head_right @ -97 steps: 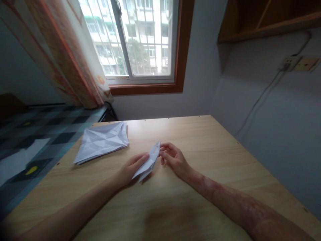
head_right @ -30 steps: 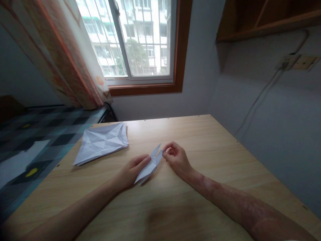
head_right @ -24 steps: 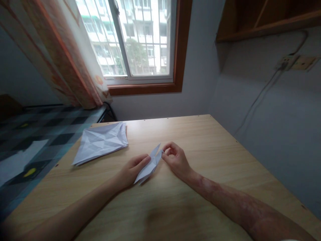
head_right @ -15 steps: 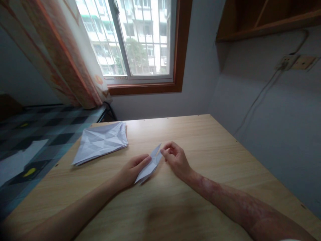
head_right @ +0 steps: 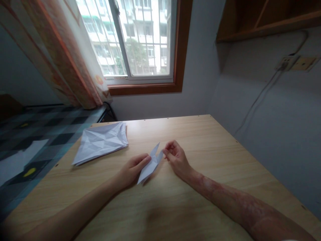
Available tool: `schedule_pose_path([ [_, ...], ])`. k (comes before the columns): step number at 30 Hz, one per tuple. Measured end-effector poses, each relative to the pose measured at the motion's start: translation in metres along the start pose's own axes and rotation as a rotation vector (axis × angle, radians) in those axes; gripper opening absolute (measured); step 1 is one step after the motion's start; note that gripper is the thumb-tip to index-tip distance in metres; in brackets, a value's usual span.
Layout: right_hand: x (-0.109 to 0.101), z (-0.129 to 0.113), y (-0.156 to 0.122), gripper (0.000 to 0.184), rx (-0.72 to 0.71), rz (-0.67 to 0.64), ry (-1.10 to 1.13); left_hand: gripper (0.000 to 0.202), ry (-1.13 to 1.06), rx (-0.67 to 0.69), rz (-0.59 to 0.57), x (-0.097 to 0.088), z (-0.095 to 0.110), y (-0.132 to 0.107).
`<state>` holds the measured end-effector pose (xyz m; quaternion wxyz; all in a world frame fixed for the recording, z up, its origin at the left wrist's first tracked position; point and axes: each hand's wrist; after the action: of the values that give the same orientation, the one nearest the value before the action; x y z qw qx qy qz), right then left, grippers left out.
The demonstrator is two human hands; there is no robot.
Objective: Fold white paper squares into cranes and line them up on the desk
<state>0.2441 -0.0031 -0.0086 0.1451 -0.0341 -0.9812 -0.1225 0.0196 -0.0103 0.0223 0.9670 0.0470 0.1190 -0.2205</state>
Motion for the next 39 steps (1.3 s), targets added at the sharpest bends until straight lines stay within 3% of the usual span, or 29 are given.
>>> schedule_pose_path([
  [4,0.001,0.000,0.000,0.042,0.047,-0.015,0.019,0.054,0.010,0.030,0.010,0.000,0.000,0.001],
  [8,0.001,-0.001,-0.002,0.038,0.071,-0.055,0.022,0.052,-0.025,0.050,0.091,-0.001,0.001,0.002],
  [13,0.002,-0.010,-0.011,0.042,-0.037,-0.278,-0.148,0.050,-0.268,-0.013,0.208,-0.001,-0.005,0.006],
  [15,0.004,-0.014,-0.015,0.048,-0.107,-0.379,-0.290,0.049,-0.369,-0.032,0.185,-0.001,-0.009,0.008],
  [17,0.005,-0.017,-0.016,0.043,-0.125,-0.419,-0.338,0.047,-0.418,-0.033,0.140,-0.001,-0.012,0.009],
  [21,0.006,-0.017,-0.014,0.025,-0.137,-0.321,-0.349,0.040,-0.409,-0.007,0.102,-0.001,-0.013,0.010],
  [24,0.005,-0.014,-0.013,0.025,-0.112,-0.246,-0.362,0.040,-0.421,0.012,0.109,0.001,-0.011,0.011],
  [27,0.003,-0.011,-0.014,0.029,-0.097,-0.192,-0.409,0.044,-0.407,0.030,0.174,0.002,-0.010,0.011],
  [32,0.001,-0.008,-0.014,0.038,-0.187,-0.068,-0.544,0.055,-0.359,0.027,0.324,0.000,-0.010,0.011],
  [36,0.001,-0.010,-0.015,0.034,-0.235,-0.069,-0.585,0.046,-0.349,0.045,0.315,-0.002,-0.008,0.007],
  [39,0.003,-0.015,-0.015,0.030,-0.279,-0.087,-0.604,0.040,-0.194,0.123,0.261,-0.003,-0.005,0.005],
])
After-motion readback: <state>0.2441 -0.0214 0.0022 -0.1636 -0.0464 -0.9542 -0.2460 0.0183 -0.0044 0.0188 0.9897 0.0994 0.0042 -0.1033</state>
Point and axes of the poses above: each hand's wrist, its own y-axis towards the middle knuckle, its own x-axis out of the palm, z = x × y, and after that the axes turned 6 degrees about z, right-handed
